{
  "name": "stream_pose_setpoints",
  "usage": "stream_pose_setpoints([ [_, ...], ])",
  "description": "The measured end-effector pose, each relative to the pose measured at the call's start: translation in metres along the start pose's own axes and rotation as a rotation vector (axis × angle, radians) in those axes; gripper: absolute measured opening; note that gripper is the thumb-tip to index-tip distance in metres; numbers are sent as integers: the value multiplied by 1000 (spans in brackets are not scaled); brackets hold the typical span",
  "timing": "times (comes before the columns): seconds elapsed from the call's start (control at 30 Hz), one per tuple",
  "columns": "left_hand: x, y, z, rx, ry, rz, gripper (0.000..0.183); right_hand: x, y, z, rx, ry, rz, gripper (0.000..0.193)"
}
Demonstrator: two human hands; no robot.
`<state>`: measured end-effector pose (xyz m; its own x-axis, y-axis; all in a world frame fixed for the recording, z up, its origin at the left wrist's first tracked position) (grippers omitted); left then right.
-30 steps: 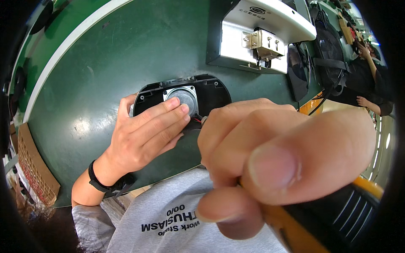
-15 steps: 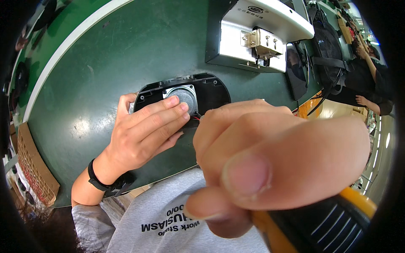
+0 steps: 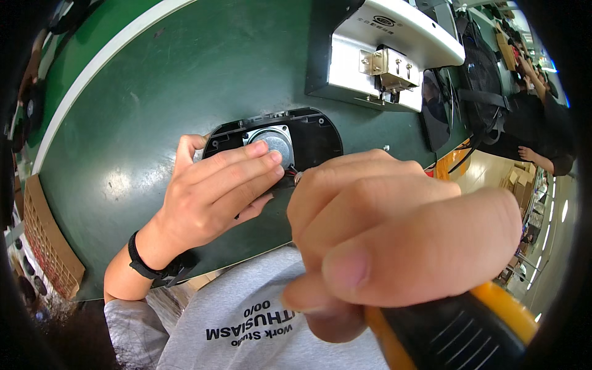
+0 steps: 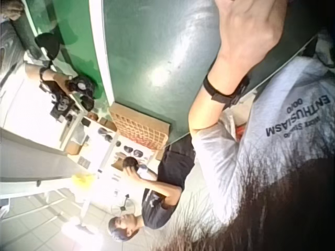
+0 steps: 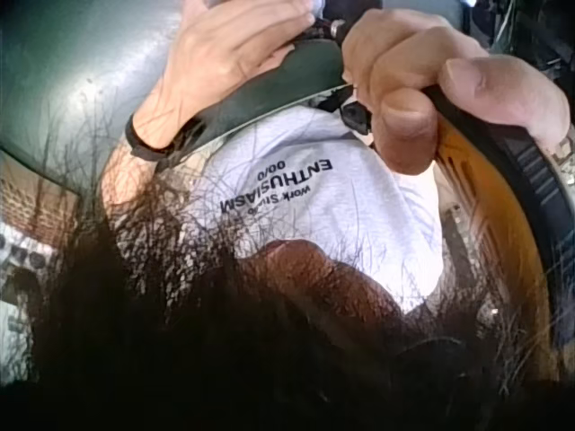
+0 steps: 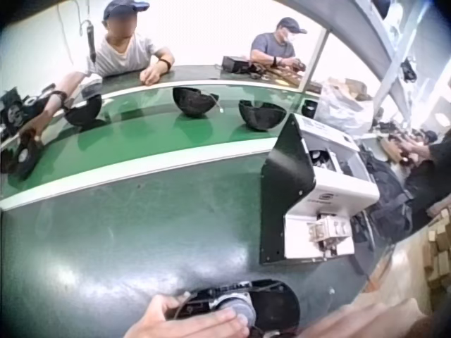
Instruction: Assembling internal speaker components using an electric screwdriver.
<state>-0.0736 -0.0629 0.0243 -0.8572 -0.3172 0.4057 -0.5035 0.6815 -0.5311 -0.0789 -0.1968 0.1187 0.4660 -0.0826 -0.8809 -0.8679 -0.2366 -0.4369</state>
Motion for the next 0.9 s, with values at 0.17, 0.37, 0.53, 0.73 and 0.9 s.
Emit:
stream_pose_setpoints([
  [0.17, 0, -3, 0, 36, 14, 20, 35, -1, -1, -1, 7, -19, -3, 30],
  [0.37, -1, -2, -1, 19, 18, 9, 34, 4, 0, -1, 14, -67, -8, 30],
  [0.53, -1, 0, 0, 6, 43, 12, 37, 10, -2, -4, -122, -68, -52, 27],
  [0.73, -2, -2, 0, -3, 58, 23, 38, 22, -3, -14, -287, -226, -100, 30],
  [0.9, -1, -11, -8, -6, 68, 68, 41, -6, -3, -8, -104, -106, 11, 36],
])
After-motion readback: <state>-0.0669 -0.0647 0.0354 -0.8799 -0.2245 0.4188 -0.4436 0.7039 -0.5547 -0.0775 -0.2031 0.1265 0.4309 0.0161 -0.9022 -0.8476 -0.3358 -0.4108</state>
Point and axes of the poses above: each hand's wrist, its own y-axis away from the middle knuckle, its own z-axis out of the palm, x = y × z, the point moved 7 cm from there along -y, towards the middle knuckle, and after that the axes turned 4 degrees about z, right-handed, at the moved point
